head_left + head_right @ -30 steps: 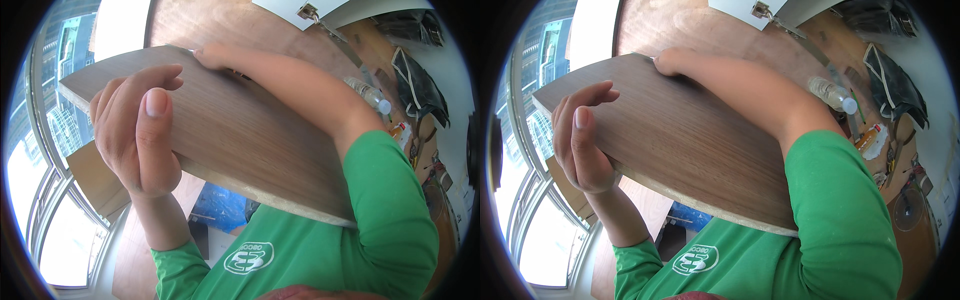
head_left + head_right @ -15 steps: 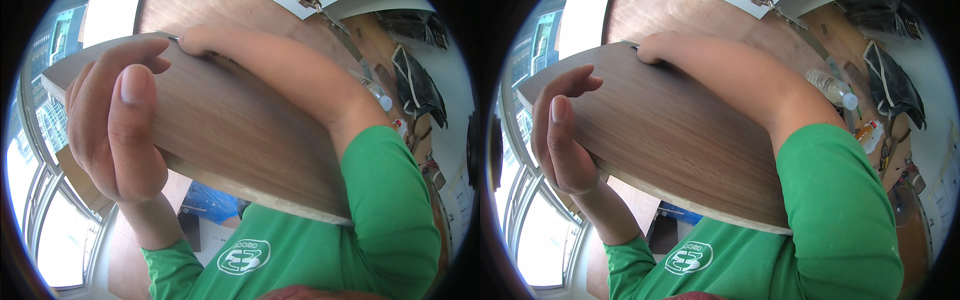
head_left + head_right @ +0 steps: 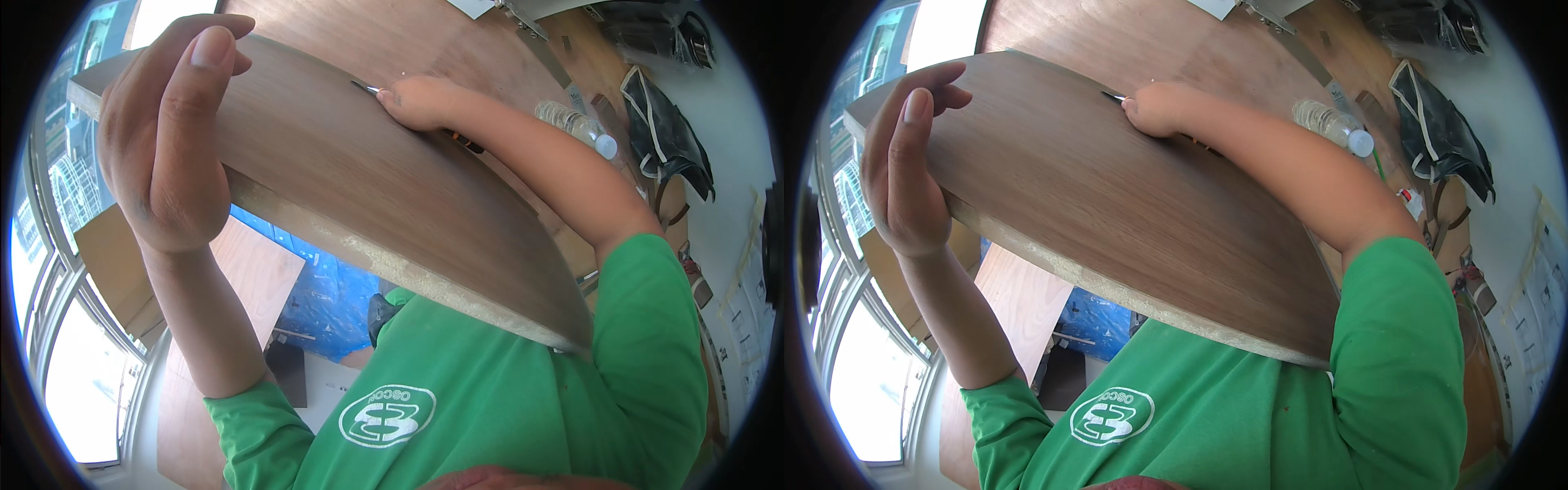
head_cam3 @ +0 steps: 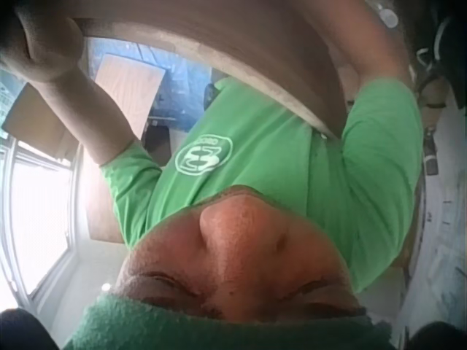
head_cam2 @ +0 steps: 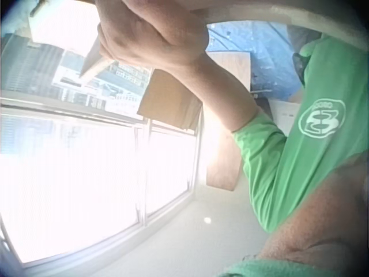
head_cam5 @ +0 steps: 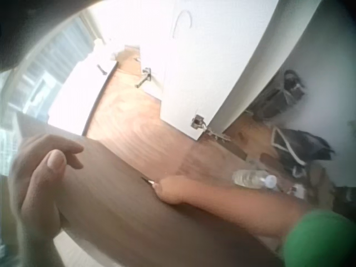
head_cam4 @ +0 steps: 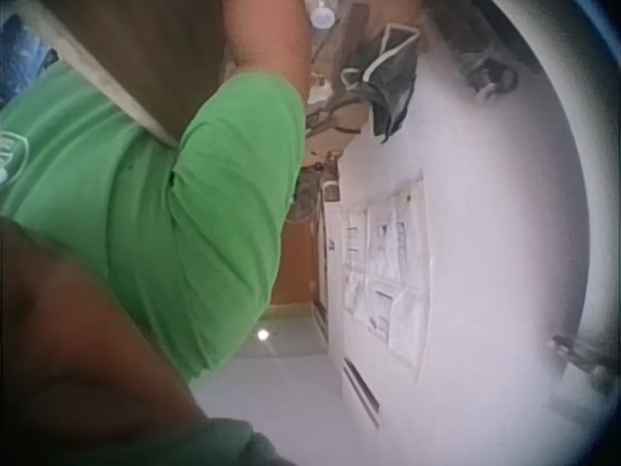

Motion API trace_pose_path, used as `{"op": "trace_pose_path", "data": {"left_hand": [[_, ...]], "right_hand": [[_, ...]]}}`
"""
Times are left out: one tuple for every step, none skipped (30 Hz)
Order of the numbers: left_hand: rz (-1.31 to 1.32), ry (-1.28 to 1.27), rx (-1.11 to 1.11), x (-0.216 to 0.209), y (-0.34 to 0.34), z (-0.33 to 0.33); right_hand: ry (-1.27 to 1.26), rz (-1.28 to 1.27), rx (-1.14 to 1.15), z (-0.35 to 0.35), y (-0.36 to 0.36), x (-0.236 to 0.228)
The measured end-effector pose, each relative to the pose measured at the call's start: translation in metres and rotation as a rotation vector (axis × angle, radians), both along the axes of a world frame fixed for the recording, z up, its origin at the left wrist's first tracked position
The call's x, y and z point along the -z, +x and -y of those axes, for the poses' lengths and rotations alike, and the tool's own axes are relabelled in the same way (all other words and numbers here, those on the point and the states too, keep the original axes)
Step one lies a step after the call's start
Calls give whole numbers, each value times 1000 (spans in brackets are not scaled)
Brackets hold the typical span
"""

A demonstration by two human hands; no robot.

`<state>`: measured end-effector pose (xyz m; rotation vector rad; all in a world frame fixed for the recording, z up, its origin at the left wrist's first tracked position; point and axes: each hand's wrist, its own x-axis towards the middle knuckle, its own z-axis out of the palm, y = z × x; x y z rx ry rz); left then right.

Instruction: The person assembles a cabinet door by attaching hinges with a hammer, then applies and trims edge banding using a utility knife. The door is flipped and inspected during the process.

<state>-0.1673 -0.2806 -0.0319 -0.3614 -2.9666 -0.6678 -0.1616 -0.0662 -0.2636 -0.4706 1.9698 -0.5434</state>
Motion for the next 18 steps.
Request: {"op": "trace_pose_path", "data": {"left_hand": [[-7, 32, 31, 3, -1, 6], [7, 25, 29, 3, 0, 8], [21, 18, 29, 2, 1, 9], [35, 13, 29, 2, 1, 9], [6, 16, 15, 3, 1, 9], [-22, 19, 2, 5, 1, 8], [-48, 22, -8, 6, 1, 8], [-34, 29, -21, 6, 2, 7], [-19, 35, -34, 6, 2, 7], [-6, 43, -47, 7, 2, 9], [-1, 32, -30, 8, 1, 11], [4, 21, -14, 8, 0, 13], [10, 7, 1, 7, -1, 15], [8, -2, 21, 6, -2, 16], [6, -11, 41, 4, -2, 16], [1, -16, 62, 5, -3, 17], [-8, -15, 90, 5, -5, 19], [-17, -15, 118, 6, -6, 21]], "right_hand": [[-8, -3, -20, -7, 3, 0], [12, 21, -23, -15, 7, -2], [32, 44, -25, -23, 13, -6], [54, 66, -26, -32, 18, -10], [63, 73, -15, -38, 22, -15], [73, 80, -3, -44, 27, -19], [81, 90, 12, -50, 33, -23], [53, 61, 18, -58, 40, -23], [25, 32, 24, -68, 48, -22], [-1, 1, 30, -76, 55, -21], [8, -1, 26, -84, 62, -20], [16, -4, 22, -92, 69, -20], [21, -6, 17, -100, 76, -22], [34, 15, 28, -108, 82, -23], [48, 36, 39, -116, 88, -24], [64, 55, 51, -124, 92, -26], [93, 56, 40, -129, 96, -28], [122, 57, 29, -133, 100, -30]]}}
